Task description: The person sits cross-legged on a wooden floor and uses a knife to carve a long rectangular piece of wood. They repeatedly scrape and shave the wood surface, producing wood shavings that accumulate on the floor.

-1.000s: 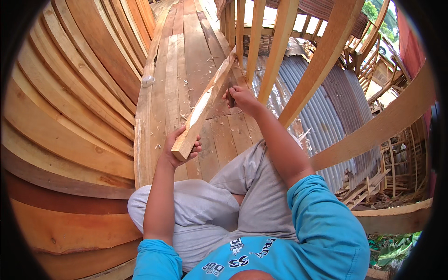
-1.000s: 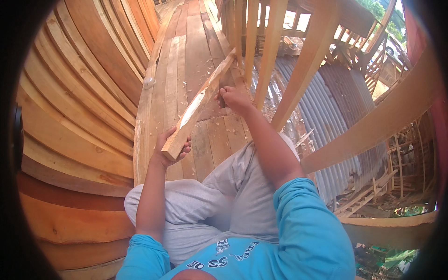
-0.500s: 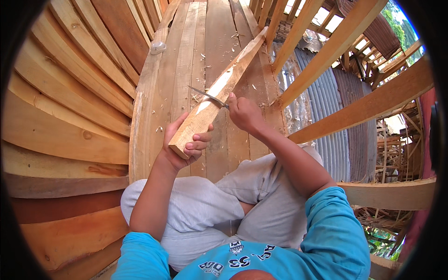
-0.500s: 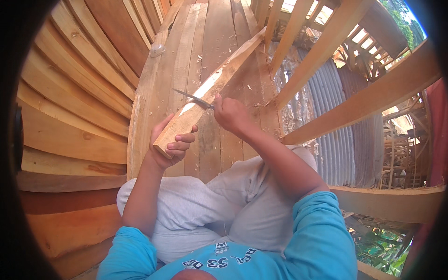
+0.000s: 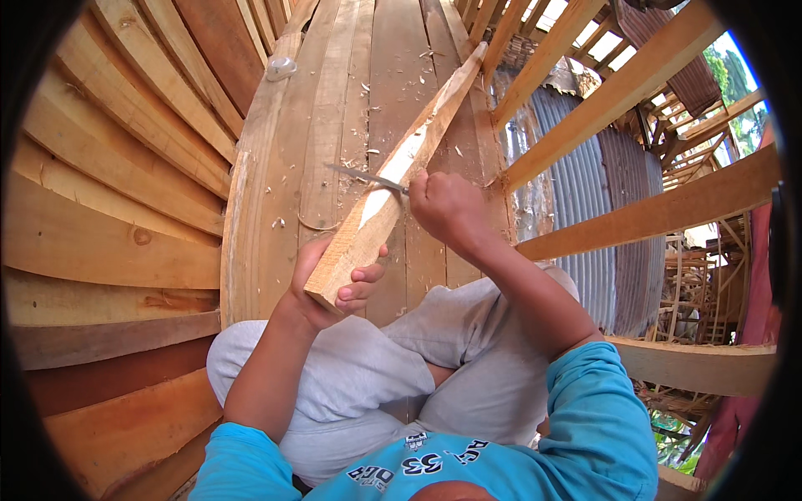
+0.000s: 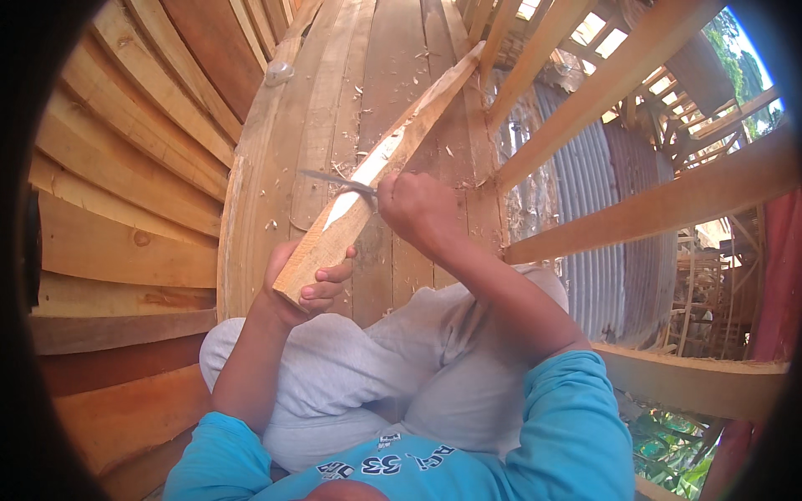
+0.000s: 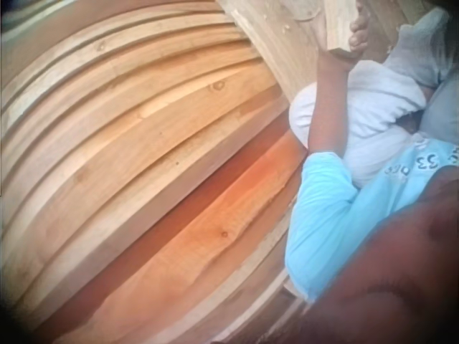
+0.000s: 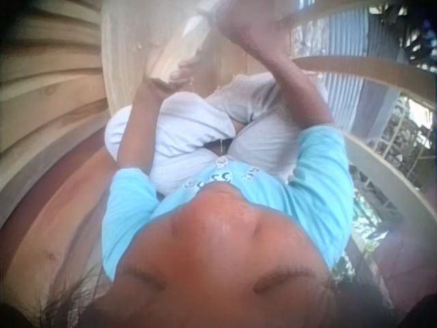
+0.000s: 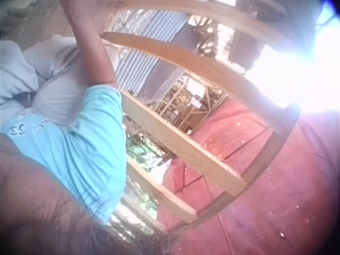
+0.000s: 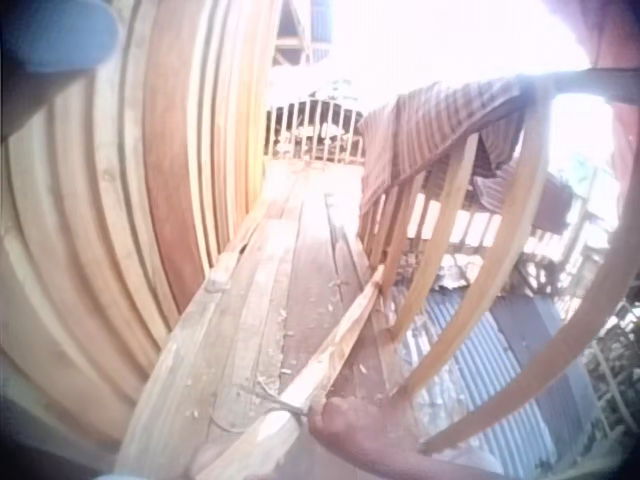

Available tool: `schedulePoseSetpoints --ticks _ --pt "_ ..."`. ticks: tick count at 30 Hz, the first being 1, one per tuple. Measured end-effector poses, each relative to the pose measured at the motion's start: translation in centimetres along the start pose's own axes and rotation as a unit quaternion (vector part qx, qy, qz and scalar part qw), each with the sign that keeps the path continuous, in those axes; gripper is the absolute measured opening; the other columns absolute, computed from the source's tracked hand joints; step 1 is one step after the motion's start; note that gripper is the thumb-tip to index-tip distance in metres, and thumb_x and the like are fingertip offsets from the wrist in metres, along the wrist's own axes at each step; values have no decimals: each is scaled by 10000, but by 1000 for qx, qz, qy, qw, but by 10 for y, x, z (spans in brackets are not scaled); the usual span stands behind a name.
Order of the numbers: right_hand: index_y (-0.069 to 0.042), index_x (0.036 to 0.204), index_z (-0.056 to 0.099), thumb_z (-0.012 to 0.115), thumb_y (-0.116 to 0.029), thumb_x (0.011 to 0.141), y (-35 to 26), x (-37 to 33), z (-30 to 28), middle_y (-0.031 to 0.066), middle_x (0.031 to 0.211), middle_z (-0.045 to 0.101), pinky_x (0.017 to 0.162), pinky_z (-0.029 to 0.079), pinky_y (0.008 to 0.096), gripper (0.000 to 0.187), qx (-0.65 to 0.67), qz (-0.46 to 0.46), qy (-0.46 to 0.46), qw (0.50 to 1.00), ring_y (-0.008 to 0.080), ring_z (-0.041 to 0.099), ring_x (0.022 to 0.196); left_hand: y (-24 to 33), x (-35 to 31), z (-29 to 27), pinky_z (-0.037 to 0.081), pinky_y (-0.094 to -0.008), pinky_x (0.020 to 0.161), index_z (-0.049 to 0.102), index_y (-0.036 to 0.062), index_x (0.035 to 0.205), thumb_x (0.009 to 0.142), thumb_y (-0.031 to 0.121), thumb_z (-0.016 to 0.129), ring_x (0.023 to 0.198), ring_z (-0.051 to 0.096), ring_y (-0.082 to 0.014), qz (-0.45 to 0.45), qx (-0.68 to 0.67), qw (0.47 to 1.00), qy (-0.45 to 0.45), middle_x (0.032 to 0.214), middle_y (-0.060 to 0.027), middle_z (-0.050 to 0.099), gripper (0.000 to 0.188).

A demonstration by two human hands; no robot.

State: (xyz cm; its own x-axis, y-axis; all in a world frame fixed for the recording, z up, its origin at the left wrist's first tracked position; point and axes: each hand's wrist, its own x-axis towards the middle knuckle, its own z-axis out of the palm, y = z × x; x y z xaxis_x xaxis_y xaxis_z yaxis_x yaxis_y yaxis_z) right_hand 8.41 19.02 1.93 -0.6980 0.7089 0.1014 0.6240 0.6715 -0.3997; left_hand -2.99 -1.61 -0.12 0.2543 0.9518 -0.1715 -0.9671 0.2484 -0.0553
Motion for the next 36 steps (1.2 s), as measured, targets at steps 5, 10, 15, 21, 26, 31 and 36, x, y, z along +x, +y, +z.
schedulePoseSetpoints --ticks 5,10,15,21,26,31,36 --pt "19 652 652 408 -295 960 55 40 0 245 717 660 697 523 551 503 2 -38 21 999 468 643 692 -10 -2 13 450 -305 414 416 -89 1229 1024 305 302 531 537 -207 -4 -10 999 40 792 -127 482 459" --pt "21 666 663 413 -299 965 -1 -2 1 256 714 659 708 523 559 505 -4 -19 -17 1000 468 648 689 -6 -11 1 460 -303 418 408 -96 1236 1022 308 306 539 544 -205 4 -10 1000 -1 801 -128 484 468" --pt "26 645 665 403 -290 973 44 35 8 275 708 655 681 524 559 525 -8 10 77 997 458 662 687 -6 -11 8 476 -307 425 411 -94 1235 1025 334 306 548 556 -207 0 -17 1000 9 800 -128 485 488" --pt "41 693 664 387 -311 989 -1 11 5 315 757 645 768 511 575 538 4 -25 -43 999 498 645 763 -1 -18 6 450 -313 436 476 -80 1220 1041 381 294 521 529 -212 -4 -7 1000 30 763 -116 502 527" --pt "-3 639 678 399 -286 957 40 31 32 256 690 658 694 523 569 509 9 37 94 995 475 656 684 -3 -13 8 442 -314 435 483 -69 1212 1041 376 293 520 527 -208 -16 8 999 28 754 -112 507 514" --pt "10 667 686 399 -305 958 48 40 24 268 685 649 698 524 572 516 -25 -15 57 998 485 648 672 -14 -13 12 444 -280 397 451 -86 1214 1034 333 281 491 525 -201 27 86 992 91 732 -112 481 486" --pt "17 643 673 402 -323 964 29 22 37 266 664 642 675 521 568 541 -3 -34 53 998 478 646 642 -7 -15 5 442 -284 404 486 -74 1193 1033 342 295 485 524 -196 10 76 994 72 726 -109 500 485"
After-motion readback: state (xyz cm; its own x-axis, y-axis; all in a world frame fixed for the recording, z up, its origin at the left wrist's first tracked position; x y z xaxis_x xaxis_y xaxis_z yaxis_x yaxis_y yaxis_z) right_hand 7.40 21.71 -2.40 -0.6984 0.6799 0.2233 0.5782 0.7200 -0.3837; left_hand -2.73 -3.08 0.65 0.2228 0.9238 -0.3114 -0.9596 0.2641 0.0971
